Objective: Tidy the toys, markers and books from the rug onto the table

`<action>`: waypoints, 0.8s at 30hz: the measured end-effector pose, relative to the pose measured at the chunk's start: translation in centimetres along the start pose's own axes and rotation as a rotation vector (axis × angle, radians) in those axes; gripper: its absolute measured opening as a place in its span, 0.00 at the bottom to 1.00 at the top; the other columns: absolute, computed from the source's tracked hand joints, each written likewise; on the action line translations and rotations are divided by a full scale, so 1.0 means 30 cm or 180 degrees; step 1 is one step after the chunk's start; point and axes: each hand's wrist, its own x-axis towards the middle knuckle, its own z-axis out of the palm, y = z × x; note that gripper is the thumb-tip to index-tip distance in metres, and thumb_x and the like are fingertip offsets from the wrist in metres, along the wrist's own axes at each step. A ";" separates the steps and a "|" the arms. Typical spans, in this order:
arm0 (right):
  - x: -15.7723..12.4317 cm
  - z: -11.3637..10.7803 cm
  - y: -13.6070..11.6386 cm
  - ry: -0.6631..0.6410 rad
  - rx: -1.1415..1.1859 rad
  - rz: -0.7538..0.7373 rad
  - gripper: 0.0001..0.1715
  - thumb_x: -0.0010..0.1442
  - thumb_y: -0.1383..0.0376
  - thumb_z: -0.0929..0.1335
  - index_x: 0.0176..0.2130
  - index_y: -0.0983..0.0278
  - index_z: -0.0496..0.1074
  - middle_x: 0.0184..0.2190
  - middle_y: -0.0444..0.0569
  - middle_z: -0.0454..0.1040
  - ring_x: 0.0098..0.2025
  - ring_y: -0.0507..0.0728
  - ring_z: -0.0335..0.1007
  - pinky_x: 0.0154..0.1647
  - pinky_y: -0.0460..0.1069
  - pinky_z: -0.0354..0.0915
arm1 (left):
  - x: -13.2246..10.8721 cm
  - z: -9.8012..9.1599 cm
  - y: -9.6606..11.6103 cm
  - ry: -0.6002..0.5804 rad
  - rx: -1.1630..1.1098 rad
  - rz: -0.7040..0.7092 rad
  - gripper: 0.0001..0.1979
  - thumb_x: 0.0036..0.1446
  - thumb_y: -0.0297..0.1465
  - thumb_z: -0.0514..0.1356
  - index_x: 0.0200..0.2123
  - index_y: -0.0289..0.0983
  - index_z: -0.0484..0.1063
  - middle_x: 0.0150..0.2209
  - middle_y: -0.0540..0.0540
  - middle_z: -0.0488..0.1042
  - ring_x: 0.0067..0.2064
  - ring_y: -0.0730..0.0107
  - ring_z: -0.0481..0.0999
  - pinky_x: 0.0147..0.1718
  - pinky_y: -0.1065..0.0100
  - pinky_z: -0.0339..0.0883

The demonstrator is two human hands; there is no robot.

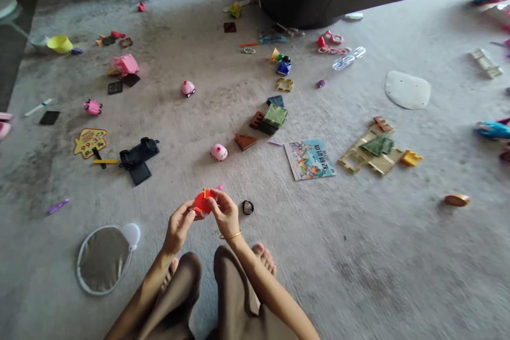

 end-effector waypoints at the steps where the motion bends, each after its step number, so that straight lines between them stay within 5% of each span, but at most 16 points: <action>1: -0.002 -0.002 0.001 -0.0023 -0.0034 -0.0021 0.20 0.57 0.54 0.72 0.46 0.61 0.76 0.43 0.53 0.80 0.43 0.57 0.78 0.43 0.51 0.75 | -0.001 -0.002 -0.002 -0.0025 -0.0041 -0.0071 0.20 0.63 0.40 0.57 0.54 0.36 0.70 0.48 0.40 0.76 0.44 0.65 0.78 0.44 0.64 0.75; 7: -0.005 -0.023 -0.001 -0.0506 -0.0408 -0.0109 0.21 0.59 0.56 0.71 0.50 0.61 0.76 0.45 0.52 0.80 0.38 0.54 0.77 0.37 0.47 0.74 | 0.000 -0.021 -0.025 0.0121 0.0241 -0.0456 0.26 0.57 0.41 0.64 0.55 0.33 0.69 0.37 0.43 0.80 0.33 0.69 0.80 0.37 0.68 0.75; 12: -0.006 -0.026 -0.021 -0.0753 -0.0311 -0.0059 0.22 0.61 0.55 0.70 0.52 0.60 0.73 0.49 0.53 0.78 0.45 0.57 0.78 0.45 0.51 0.74 | -0.001 -0.028 -0.028 0.0135 0.0036 -0.0559 0.27 0.53 0.41 0.68 0.50 0.33 0.68 0.32 0.44 0.80 0.31 0.69 0.80 0.34 0.69 0.74; 17: -0.021 -0.008 -0.031 -0.0686 0.0105 0.0013 0.19 0.62 0.53 0.69 0.49 0.57 0.65 0.53 0.53 0.76 0.51 0.58 0.76 0.50 0.54 0.73 | -0.008 -0.035 -0.044 0.0351 -0.0065 -0.0169 0.25 0.50 0.43 0.69 0.43 0.39 0.62 0.30 0.49 0.79 0.29 0.69 0.80 0.33 0.69 0.74; 21: -0.025 -0.005 -0.028 -0.0668 0.0247 0.0032 0.16 0.61 0.53 0.69 0.41 0.57 0.61 0.52 0.53 0.76 0.52 0.58 0.75 0.50 0.53 0.73 | -0.014 -0.059 -0.041 0.0033 0.0744 0.0192 0.14 0.56 0.42 0.65 0.34 0.37 0.70 0.38 0.44 0.78 0.38 0.67 0.80 0.39 0.68 0.73; 24: -0.026 -0.007 -0.028 -0.0637 0.0302 0.0061 0.16 0.60 0.55 0.70 0.41 0.58 0.62 0.54 0.54 0.75 0.51 0.58 0.76 0.48 0.53 0.74 | -0.012 -0.067 -0.026 0.0169 0.1458 0.0594 0.11 0.57 0.40 0.64 0.32 0.38 0.76 0.45 0.42 0.75 0.43 0.66 0.78 0.43 0.66 0.72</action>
